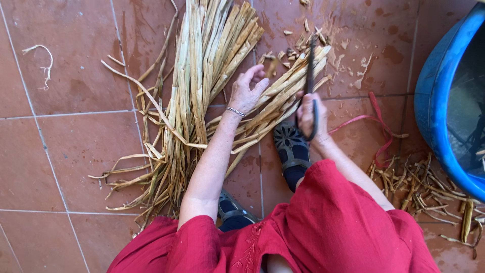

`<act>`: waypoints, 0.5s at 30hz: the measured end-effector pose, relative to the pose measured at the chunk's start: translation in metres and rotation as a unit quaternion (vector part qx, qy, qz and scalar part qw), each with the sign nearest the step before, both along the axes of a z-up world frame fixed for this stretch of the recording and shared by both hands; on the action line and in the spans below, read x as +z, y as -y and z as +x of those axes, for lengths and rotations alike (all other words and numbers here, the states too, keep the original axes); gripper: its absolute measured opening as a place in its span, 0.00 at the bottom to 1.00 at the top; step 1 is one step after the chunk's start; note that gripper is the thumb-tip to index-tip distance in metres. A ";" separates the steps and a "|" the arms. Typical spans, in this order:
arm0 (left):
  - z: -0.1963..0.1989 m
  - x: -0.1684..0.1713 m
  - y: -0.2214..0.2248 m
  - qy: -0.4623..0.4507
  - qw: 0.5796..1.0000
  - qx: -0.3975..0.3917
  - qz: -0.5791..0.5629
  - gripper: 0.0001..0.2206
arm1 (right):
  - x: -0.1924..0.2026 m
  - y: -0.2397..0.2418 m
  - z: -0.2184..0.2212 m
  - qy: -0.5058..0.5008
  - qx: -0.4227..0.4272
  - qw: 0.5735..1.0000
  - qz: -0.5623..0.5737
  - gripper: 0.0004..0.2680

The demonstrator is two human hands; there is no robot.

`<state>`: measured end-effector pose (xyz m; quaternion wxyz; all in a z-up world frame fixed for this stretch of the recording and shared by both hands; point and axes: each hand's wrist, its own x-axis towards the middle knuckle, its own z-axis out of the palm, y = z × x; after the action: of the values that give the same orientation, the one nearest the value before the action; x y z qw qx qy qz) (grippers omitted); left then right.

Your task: The person sits on a tiled floor and uses scissors to trim the ends of dried plant stalks. They gather bundles, cut the stalks to a uniform length, and place the trimmed pieces into a blue basin of water.

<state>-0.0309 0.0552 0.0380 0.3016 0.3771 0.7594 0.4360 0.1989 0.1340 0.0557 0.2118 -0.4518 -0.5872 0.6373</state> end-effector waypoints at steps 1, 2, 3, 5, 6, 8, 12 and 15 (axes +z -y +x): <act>-0.001 0.002 0.005 -0.073 0.996 -0.011 -0.042 0.23 | -0.003 -0.007 0.010 0.019 -0.004 0.999 0.039 0.15; -0.002 0.003 0.010 -0.146 0.986 -0.022 -0.084 0.26 | -0.006 -0.014 0.021 0.038 -0.008 0.996 0.079 0.14; -0.003 0.004 0.018 -0.154 0.983 -0.020 -0.099 0.27 | -0.009 -0.020 0.032 0.042 -0.024 0.995 0.086 0.13; -0.002 0.003 0.041 -0.170 0.977 -0.015 -0.131 0.30 | -0.018 -0.030 0.057 0.108 -0.046 0.975 0.190 0.12; -0.003 0.002 0.054 -0.176 0.977 -0.008 -0.120 0.27 | -0.023 -0.033 0.070 0.168 -0.049 0.942 0.285 0.12; -0.007 -0.001 0.083 -0.190 0.976 0.013 -0.102 0.23 | -0.035 -0.039 0.089 0.218 -0.059 0.928 0.297 0.14; -0.020 0.000 0.134 -0.022 0.960 0.186 -0.206 0.13 | -0.052 -0.041 0.126 0.318 -0.051 0.902 0.289 0.19; -0.042 0.010 0.169 -0.082 0.943 0.302 -0.112 0.15 | -0.057 -0.049 0.139 0.336 0.041 0.852 0.399 0.23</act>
<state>-0.0732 -0.1138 0.0476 0.1324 0.1280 0.9039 0.3860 0.3376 0.1828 -0.0009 0.1374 -0.4903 -0.8444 0.1663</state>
